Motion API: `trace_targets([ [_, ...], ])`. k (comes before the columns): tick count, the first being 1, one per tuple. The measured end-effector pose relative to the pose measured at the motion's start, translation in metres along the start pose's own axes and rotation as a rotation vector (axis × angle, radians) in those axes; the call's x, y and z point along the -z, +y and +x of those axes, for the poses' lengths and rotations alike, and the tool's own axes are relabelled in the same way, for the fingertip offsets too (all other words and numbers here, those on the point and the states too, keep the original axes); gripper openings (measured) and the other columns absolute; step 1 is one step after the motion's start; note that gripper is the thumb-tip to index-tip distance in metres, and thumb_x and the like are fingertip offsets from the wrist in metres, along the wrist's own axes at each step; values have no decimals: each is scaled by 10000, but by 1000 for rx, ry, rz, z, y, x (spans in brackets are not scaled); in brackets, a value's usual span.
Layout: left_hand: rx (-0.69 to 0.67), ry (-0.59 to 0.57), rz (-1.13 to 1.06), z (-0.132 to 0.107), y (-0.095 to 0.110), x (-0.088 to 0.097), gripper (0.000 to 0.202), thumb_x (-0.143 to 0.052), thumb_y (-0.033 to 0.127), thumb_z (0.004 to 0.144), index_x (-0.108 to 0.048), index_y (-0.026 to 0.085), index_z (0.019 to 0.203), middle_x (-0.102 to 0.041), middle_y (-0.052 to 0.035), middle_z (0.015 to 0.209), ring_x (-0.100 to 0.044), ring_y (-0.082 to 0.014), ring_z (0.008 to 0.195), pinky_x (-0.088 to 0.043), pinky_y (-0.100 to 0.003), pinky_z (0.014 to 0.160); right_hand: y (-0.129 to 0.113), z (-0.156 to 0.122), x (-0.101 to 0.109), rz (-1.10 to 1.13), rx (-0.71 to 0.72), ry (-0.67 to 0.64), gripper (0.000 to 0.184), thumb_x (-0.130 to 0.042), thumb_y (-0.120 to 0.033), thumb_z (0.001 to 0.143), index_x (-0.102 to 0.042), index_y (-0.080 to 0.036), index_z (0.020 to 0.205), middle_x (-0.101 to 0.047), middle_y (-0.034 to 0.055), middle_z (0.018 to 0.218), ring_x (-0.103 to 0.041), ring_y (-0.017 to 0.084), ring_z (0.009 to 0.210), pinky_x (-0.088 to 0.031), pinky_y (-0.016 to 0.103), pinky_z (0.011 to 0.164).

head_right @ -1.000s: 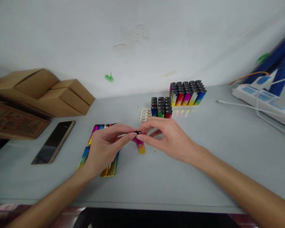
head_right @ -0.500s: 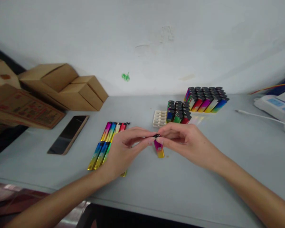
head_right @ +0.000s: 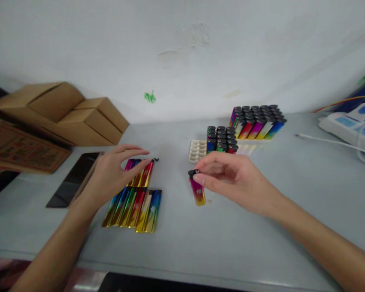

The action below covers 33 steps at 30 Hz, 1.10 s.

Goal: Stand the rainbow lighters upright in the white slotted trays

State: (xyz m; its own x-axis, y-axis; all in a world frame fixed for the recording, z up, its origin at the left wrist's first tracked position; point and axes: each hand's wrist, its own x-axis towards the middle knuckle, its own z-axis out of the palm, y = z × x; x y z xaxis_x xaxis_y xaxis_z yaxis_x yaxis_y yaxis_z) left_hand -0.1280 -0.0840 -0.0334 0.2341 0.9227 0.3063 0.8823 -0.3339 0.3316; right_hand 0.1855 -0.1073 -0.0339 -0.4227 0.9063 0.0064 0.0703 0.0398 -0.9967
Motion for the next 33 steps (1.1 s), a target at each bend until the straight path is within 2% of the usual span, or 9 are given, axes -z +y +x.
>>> trace_targets([
  [3,-22,-78,59,-3,-9,-6,400,-671,498,920,-755,194,1166,-674,-109,1238,-631,-300,1171,-467,-488,1082,1,0,0,4,-24,-30,239,-793,-381,850,-721,-222,1013,-796,48,900,-756,185,808,-604,264,697],
  [6,-51,-112,75,-2,-7,-13,417,-655,500,932,-739,206,1215,-642,-113,1293,-602,-301,1213,-447,-495,1106,4,0,1,16,-44,-59,239,-787,-365,859,-717,-224,1039,-796,48,928,-758,193,846,-604,280,735],
  [12,-93,-86,9,6,-2,-25,238,-612,349,972,-787,203,1039,-702,-88,1171,-643,-257,1123,-497,-457,1056,6,0,0,30,-56,-86,263,-786,-372,859,-706,-211,1050,-794,49,941,-756,193,842,-606,294,749],
  [17,-97,-26,-106,7,4,-27,208,-626,340,961,-779,199,953,-743,-79,1114,-680,-239,1078,-493,-473,1077,4,1,-1,26,-32,-72,305,-791,-426,841,-717,-205,1038,-791,54,921,-755,197,833,-613,296,737],
  [21,-39,48,-355,2,25,-21,179,-671,341,945,-770,204,1006,-773,-77,1111,-703,-236,1088,-462,-464,1130,2,2,-3,47,-11,-79,292,-782,-427,848,-725,-215,1040,-792,51,942,-755,194,859,-611,298,763],
  [24,56,3,-656,-2,51,-16,179,-702,325,930,-759,187,1027,-789,-88,1022,-741,-222,971,-580,-382,971,1,3,-5,59,19,-60,309,-776,-433,850,-719,-195,1038,-789,58,924,-753,192,847,-608,301,742],
  [27,66,-53,-912,-1,76,-10,117,-738,260,898,-751,162,961,-782,-92,1009,-753,-206,937,-617,-323,889,1,4,-6,88,39,-101,311,-764,-418,864,-705,-180,1056,-788,52,877,-755,186,823,-606,309,751],
  [30,55,-55,-983,0,90,-9,97,-771,223,862,-756,168,941,-777,-77,999,-753,-187,897,-629,-293,848,1,4,-5,105,56,-125,304,-770,-397,865,-691,-180,1063,-787,45,875,-759,185,850,-608,325,809],
  [33,75,9,-984,-3,94,-14,125,-801,196,831,-746,183,942,-774,-43,917,-755,-170,838,-634,-274,808,1,3,-4,74,75,-129,284,-773,-386,863,-696,-185,1049,-784,41,908,-759,184,861,-615,329,832],
])
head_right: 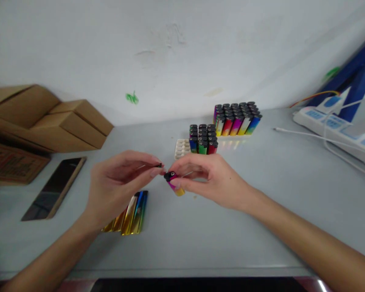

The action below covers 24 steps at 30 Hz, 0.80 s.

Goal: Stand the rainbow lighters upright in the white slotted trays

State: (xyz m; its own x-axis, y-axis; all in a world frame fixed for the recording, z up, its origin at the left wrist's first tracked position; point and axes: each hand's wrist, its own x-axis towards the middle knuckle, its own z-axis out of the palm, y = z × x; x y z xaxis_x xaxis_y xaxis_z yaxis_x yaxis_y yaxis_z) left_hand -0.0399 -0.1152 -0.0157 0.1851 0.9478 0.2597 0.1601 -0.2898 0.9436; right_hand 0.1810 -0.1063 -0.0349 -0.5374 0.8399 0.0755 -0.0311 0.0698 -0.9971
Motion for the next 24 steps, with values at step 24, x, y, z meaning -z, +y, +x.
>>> trace_targets([
  [24,-22,83,48,-19,-9,-3,187,-807,207,831,-766,188,1012,-780,-48,918,-763,-176,796,-654,-298,793,-2,-1,-1,-164,80,-6,243,-735,-373,892,-718,-190,1050,-770,48,975,-756,184,883,-636,340,879],
])
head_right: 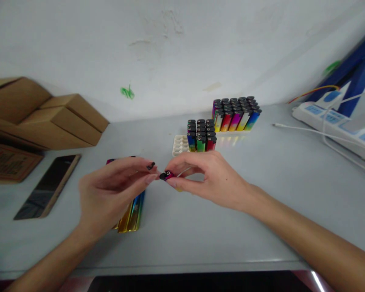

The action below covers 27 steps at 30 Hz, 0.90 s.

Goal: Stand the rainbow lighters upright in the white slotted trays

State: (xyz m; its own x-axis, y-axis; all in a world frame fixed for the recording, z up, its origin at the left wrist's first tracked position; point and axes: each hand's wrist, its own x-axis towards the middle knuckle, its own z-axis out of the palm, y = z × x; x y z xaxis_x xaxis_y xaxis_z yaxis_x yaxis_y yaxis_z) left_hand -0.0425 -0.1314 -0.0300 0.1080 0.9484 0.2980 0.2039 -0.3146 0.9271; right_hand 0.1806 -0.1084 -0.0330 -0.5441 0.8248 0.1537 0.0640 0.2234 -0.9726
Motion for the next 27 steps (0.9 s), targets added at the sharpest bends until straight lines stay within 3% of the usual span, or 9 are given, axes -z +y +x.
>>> trace_targets([
  [4,69,15,-47,3,1,0,141,-791,235,854,-731,183,971,-780,-41,837,-767,-183,737,-661,-307,751,-2,0,0,-4,-7,-1,251,-729,-390,894,-731,-187,1042,-773,55,970,-753,186,870,-639,347,873],
  [14,58,-12,-48,2,-2,4,208,-765,238,885,-727,225,1089,-785,-35,907,-771,-183,795,-652,-318,786,-2,1,-1,16,-8,-2,235,-733,-357,893,-723,-184,1051,-774,44,950,-748,170,841,-635,329,850],
  [22,-50,-39,5,0,2,-2,136,-758,164,875,-756,220,1000,-757,-38,1028,-714,-169,1003,-605,-274,889,-1,0,-2,44,-32,38,282,-783,-405,845,-735,-193,1024,-764,41,924,-741,177,814,-635,319,781],
  [27,-83,-55,14,-3,2,-9,146,-745,142,884,-749,223,1006,-744,-23,981,-704,-156,944,-610,-267,860,-1,0,-3,76,-47,37,292,-797,-405,831,-729,-185,1009,-755,37,913,-735,172,798,-625,307,774],
])
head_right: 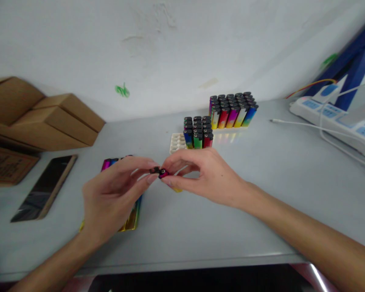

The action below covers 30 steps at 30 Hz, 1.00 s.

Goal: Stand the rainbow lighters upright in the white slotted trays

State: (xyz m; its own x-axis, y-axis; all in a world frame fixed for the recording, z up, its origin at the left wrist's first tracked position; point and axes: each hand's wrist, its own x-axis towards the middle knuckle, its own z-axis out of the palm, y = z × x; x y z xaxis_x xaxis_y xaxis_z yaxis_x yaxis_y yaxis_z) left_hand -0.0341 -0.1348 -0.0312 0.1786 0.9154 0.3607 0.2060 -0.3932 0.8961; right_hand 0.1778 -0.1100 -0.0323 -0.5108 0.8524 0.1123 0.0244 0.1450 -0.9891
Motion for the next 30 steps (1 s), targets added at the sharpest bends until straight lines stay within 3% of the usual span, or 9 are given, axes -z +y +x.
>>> trace_targets([
  [6,-97,-1,125,-1,-6,2,208,-747,117,874,-759,232,1047,-749,-23,992,-702,-159,922,-606,-272,847,5,1,-1,-12,16,25,271,-806,-380,824,-730,-181,991,-753,30,913,-737,164,791,-629,296,756],
  [11,-52,-9,38,1,-3,-2,182,-733,93,876,-756,218,1007,-742,-16,967,-701,-144,913,-603,-239,827,6,1,-1,10,17,23,271,-812,-359,821,-735,-181,1010,-764,31,922,-748,171,822,-629,295,772],
  [15,15,72,-1,3,0,-3,143,-764,134,863,-751,207,985,-754,-4,941,-716,-127,875,-593,-210,812,6,1,-2,8,14,21,260,-806,-356,827,-728,-176,998,-759,31,902,-745,170,825,-628,293,772],
  [19,39,173,50,6,-3,7,164,-793,190,847,-747,202,1004,-760,-13,940,-717,-137,840,-584,-230,790,5,1,2,-23,23,1,260,-772,-364,859,-718,-167,1020,-759,35,859,-734,161,761,-632,311,758],
  [21,74,112,92,8,-7,12,151,-793,213,848,-750,201,993,-762,-17,944,-710,-141,825,-575,-239,781,3,1,6,-40,47,16,282,-766,-363,865,-718,-168,1063,-761,37,860,-732,160,755,-634,318,760],
  [27,105,-315,389,9,-20,15,109,-732,234,890,-772,217,990,-768,-15,913,-676,-147,761,-518,-236,673,-3,0,17,-66,101,88,248,-770,-331,862,-738,-213,1078,-747,26,952,-724,147,800,-634,293,763],
  [30,41,-387,425,9,-23,12,133,-701,177,902,-769,210,1011,-765,-23,946,-689,-149,808,-523,-245,747,-2,-1,18,-67,100,79,251,-770,-329,863,-743,-219,1087,-744,25,967,-723,148,805,-636,294,759],
])
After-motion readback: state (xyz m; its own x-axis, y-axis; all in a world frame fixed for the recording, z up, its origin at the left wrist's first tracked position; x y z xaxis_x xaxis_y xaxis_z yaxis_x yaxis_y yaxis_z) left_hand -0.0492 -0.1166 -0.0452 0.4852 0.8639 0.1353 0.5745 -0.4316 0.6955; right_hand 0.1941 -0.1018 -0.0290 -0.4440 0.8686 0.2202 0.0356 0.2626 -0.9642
